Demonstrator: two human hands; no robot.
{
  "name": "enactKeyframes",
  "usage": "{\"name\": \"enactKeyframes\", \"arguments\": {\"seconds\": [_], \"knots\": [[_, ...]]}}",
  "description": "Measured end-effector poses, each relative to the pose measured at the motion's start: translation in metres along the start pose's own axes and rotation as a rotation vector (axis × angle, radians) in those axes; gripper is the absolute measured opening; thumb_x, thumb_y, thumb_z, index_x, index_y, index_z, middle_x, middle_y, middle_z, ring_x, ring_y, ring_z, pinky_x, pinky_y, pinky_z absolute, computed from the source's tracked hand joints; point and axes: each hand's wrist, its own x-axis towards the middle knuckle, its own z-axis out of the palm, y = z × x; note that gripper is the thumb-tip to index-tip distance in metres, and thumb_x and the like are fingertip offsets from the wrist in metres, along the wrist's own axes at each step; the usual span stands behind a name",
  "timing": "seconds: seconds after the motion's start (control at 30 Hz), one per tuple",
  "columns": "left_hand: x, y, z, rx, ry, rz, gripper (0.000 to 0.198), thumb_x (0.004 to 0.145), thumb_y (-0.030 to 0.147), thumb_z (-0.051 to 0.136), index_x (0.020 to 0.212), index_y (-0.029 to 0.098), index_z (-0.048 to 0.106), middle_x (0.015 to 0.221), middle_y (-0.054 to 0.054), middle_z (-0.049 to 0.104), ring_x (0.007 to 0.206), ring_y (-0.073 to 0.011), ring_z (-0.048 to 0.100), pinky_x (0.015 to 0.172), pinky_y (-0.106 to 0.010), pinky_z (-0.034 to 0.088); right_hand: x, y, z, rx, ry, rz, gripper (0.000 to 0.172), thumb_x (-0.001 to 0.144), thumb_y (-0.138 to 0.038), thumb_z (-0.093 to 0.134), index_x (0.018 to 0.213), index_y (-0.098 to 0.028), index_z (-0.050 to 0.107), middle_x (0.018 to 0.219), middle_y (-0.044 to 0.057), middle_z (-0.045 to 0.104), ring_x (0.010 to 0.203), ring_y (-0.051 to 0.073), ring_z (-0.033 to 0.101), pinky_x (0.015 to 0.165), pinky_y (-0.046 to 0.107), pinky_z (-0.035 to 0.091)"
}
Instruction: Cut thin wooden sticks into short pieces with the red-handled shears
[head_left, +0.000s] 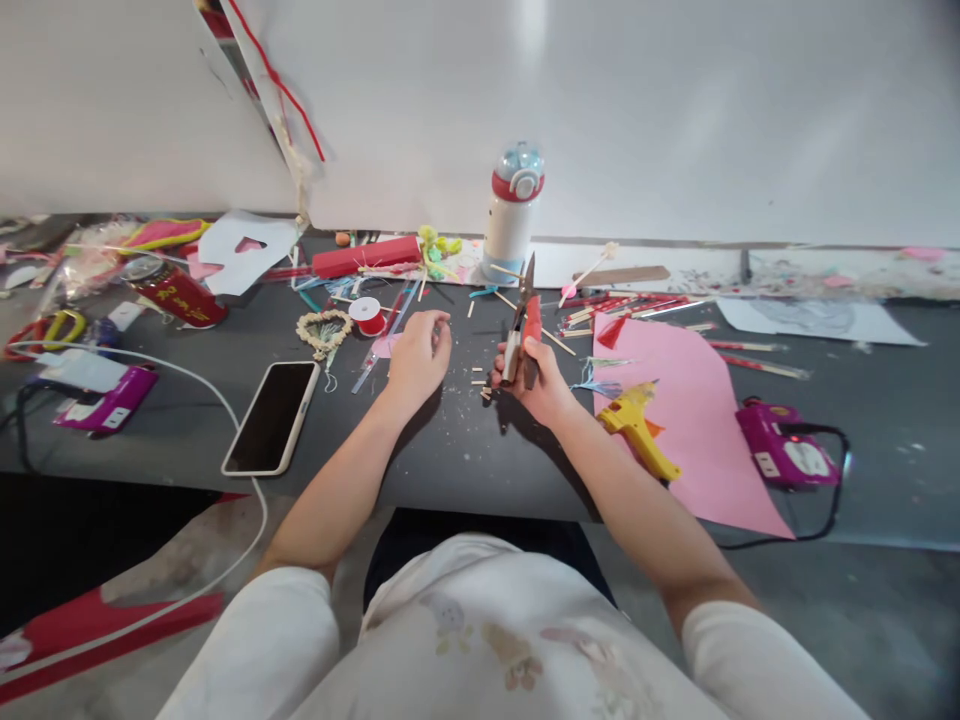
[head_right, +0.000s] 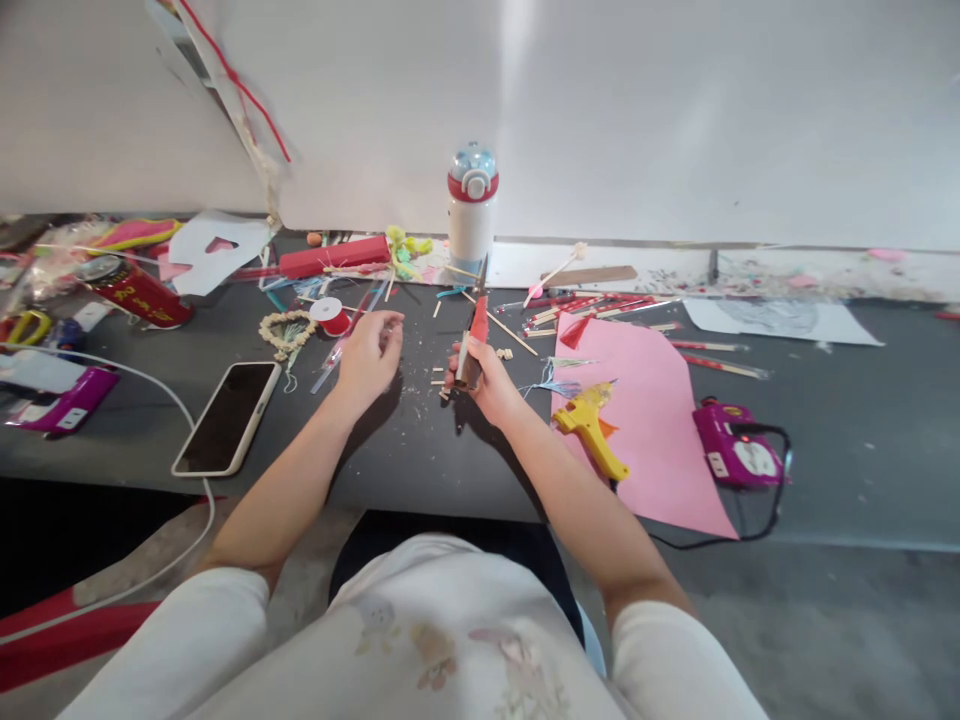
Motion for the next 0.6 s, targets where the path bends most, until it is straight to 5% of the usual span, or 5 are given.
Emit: {"name": "enactKeyframes", "arguments": {"seconds": [0.17, 0.6], "knots": [[0.0003, -0.0027, 0.0017, 0.031, -0.067, 0.017, 0.017, 0.09, 0.019, 0.052, 0.104, 0.018, 0.062, 0.103, -0.008, 0.067, 0.076, -0.015, 0.062, 0.078, -0.032, 0.052, -0.0006, -0.0025, 0.0018, 0.194, 0.083, 0.069, 0.054, 0.06, -0.066, 0.073, 0.088, -0.023, 0.057, 0.071, -0.002, 0.057, 0.062, 0.014, 0.058, 0.068, 0.033, 0.052], [-0.0027, -0.0028, 0.0079, 0.06, -0.216, 0.064, 0.02, 0.091, 0.017, 0.048, 0.103, 0.018, 0.063, 0.107, -0.009, 0.065, 0.088, -0.0186, 0.063, 0.083, -0.035, 0.053, -0.0014, 0.0012, 0.0023, 0.045, 0.034, -0.009, 0.052, 0.068, -0.07, 0.062, 0.091, -0.025, 0.055, 0.073, -0.001, 0.057, 0.064, 0.016, 0.059, 0.069, 0.036, 0.053]]}}
